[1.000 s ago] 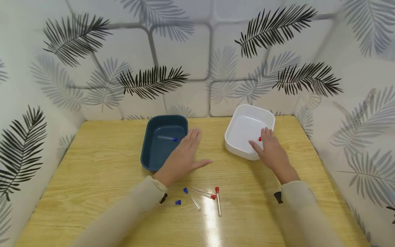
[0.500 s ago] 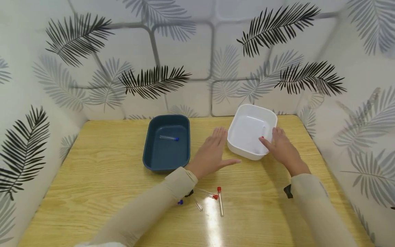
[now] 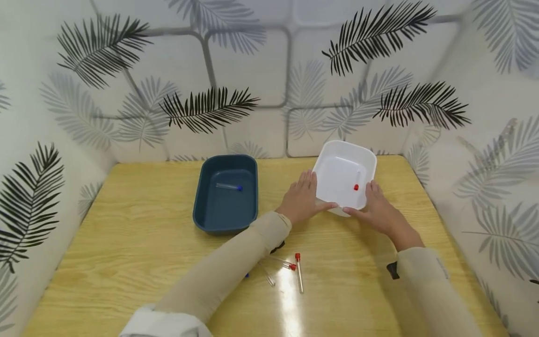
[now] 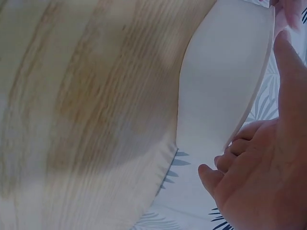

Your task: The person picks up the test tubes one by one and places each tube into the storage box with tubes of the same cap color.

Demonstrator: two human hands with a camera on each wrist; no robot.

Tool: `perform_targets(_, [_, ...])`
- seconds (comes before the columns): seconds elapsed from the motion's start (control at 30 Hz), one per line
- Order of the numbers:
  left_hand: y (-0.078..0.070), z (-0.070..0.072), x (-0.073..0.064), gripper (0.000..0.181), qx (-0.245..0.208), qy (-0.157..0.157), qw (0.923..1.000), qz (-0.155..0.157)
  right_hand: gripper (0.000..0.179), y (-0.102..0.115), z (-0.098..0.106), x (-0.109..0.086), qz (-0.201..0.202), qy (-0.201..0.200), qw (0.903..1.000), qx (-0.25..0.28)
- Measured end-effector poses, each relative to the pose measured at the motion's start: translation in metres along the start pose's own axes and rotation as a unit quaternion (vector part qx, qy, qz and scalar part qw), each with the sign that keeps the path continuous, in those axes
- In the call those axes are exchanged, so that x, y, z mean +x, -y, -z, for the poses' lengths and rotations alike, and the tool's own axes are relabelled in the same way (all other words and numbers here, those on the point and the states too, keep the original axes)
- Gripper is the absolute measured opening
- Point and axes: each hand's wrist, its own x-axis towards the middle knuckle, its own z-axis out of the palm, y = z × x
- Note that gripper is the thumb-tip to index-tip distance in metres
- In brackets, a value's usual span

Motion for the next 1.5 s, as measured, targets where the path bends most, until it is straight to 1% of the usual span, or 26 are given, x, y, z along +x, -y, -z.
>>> perform_targets(0.1, [0.004, -0.003, 0.001, 0.111, 0.024, -0.024, 0.9994, 0.004, 0.110, 0.000, -0.005, 0.000, -0.004, -0.009, 1.0000, -0.001])
perform_targets(0.2, [0.008, -0.007, -0.002, 0.110, 0.052, -0.057, 0.9970, -0.009, 0.112, -0.002, -0.010, -0.001, -0.008, -0.018, 0.9998, 0.000])
perform_targets(0.3, [0.011, -0.010, -0.004, 0.108, 0.065, -0.083, 0.9941, -0.024, 0.112, -0.003, -0.016, -0.002, -0.010, -0.025, 0.9996, 0.001])
perform_targets(0.4, [0.012, -0.011, -0.007, 0.107, 0.055, -0.081, 0.9950, -0.020, 0.111, -0.002, -0.020, -0.003, -0.026, -0.024, 0.9994, 0.002])
perform_targets(0.5, [0.013, -0.012, -0.010, 0.107, 0.041, -0.063, 0.9971, -0.007, 0.112, 0.000, -0.024, -0.003, -0.047, -0.015, 0.9987, -0.005])
perform_targets(0.6, [0.013, -0.011, -0.012, 0.106, 0.042, -0.060, 0.9973, 0.000, 0.112, 0.002, -0.026, -0.003, -0.051, -0.019, 0.9985, -0.009])
perform_targets(0.73, [0.014, -0.008, -0.017, 0.104, 0.049, -0.073, 0.9961, 0.001, 0.111, 0.005, -0.027, -0.003, -0.044, -0.024, 0.9987, -0.007])
perform_targets(0.83, [0.014, -0.004, -0.021, 0.103, 0.062, -0.074, 0.9954, 0.002, 0.111, 0.007, -0.028, -0.003, -0.042, -0.018, 0.9989, -0.008])
perform_targets(1.0, [0.016, -0.001, -0.026, 0.101, 0.089, -0.075, 0.9932, 0.005, 0.110, 0.008, -0.028, 0.000, -0.030, -0.022, 0.9993, -0.006])
perform_targets(1.13, [0.019, 0.001, -0.031, 0.100, 0.099, -0.069, 0.9926, 0.007, 0.110, 0.010, -0.029, 0.002, -0.020, -0.024, 0.9995, -0.006])
perform_targets(1.23, [0.020, 0.005, -0.036, 0.100, 0.112, -0.061, 0.9918, 0.010, 0.110, 0.013, -0.030, 0.004, -0.010, -0.021, 0.9997, -0.007])
perform_targets(1.43, [0.024, 0.013, -0.045, 0.101, 0.152, -0.053, 0.9867, 0.018, 0.109, 0.017, -0.033, 0.008, 0.009, -0.020, 0.9997, -0.012])
perform_targets(1.5, [0.026, 0.013, -0.048, 0.101, 0.157, -0.057, 0.9858, 0.018, 0.109, 0.018, -0.035, 0.009, 0.013, -0.021, 0.9996, -0.016])
